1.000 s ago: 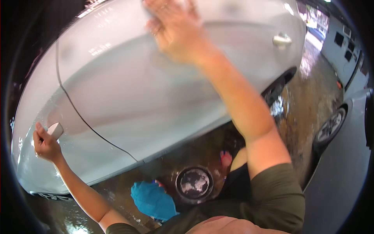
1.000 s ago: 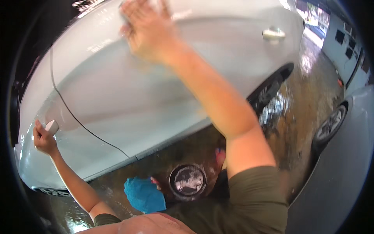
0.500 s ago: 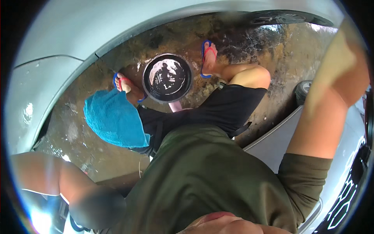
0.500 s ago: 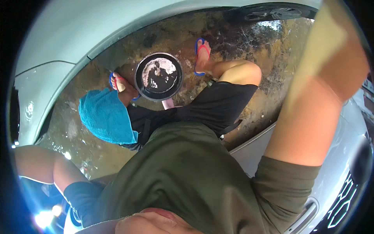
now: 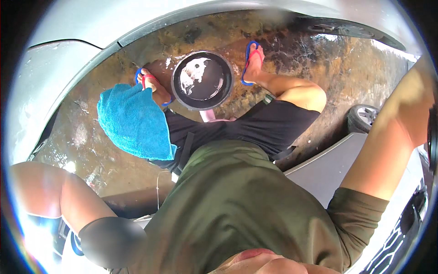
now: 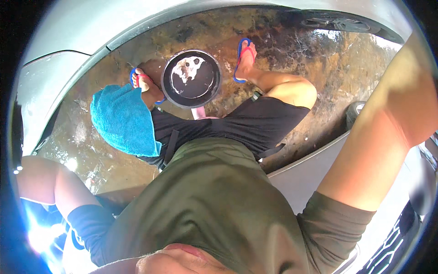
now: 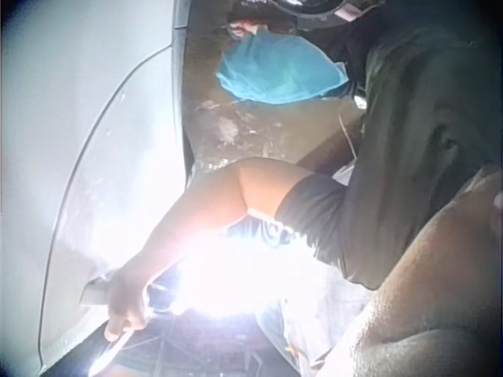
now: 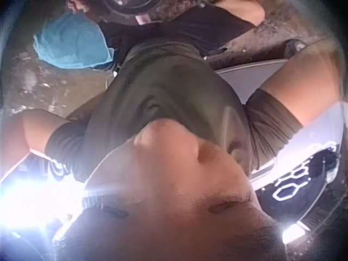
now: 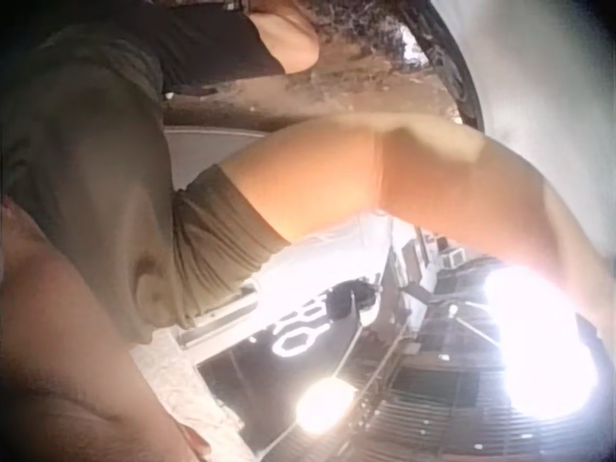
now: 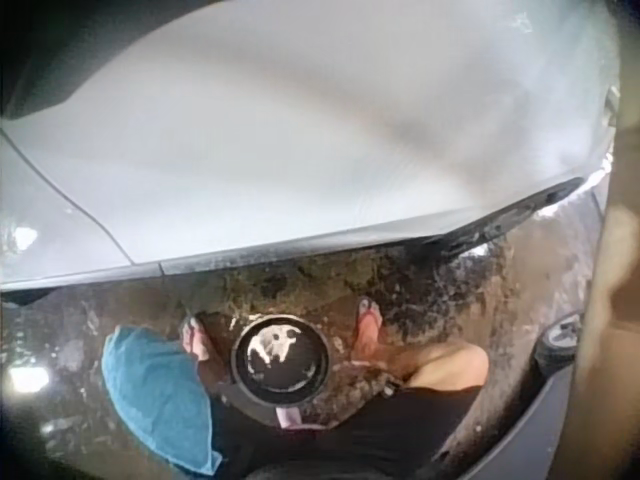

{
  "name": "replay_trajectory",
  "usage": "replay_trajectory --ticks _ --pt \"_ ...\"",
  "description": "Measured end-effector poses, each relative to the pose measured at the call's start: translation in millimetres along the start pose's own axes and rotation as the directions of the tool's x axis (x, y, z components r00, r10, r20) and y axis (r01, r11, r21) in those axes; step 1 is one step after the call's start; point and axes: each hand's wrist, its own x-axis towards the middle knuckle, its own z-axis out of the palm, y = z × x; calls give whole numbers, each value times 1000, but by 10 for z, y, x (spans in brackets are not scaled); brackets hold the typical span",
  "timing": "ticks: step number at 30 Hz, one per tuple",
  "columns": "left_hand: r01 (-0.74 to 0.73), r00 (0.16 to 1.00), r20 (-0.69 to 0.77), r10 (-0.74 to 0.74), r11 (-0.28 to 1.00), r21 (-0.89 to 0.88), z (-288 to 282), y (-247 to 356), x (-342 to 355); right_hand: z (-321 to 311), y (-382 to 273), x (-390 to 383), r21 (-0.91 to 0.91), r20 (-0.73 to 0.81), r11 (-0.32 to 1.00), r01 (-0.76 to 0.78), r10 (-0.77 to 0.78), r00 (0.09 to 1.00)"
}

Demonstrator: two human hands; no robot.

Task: The person wet sands the car door panel using a sanding block dipped in a bucket of water and rubs the surface by hand.

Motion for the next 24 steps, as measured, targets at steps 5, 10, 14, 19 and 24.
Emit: replay_trajectory --ticks 5,10,14,19,24 --pt "-40 999 -13 41 998 41 -202 63 193 113 -88 -182 47 -12 998 -46 47 999" --pt "-32 999 -18 31 998 -54 232 172 25 -29 -147 -121 17 -44 1000 -12 13 999" --pt "-99 994 -45 96 993 -70 295 325 377 54 -202 -402 117 -107 991 -56 69 992" --pt "-116 992 -63 111 990 -81 491 494 807 153 71 -1624 303 -116 941 -148 191 975" --pt "-95 993 -80 90 993 -67 732 924 1266 15 105 -5173 -372 923 603 -706 322 -211"
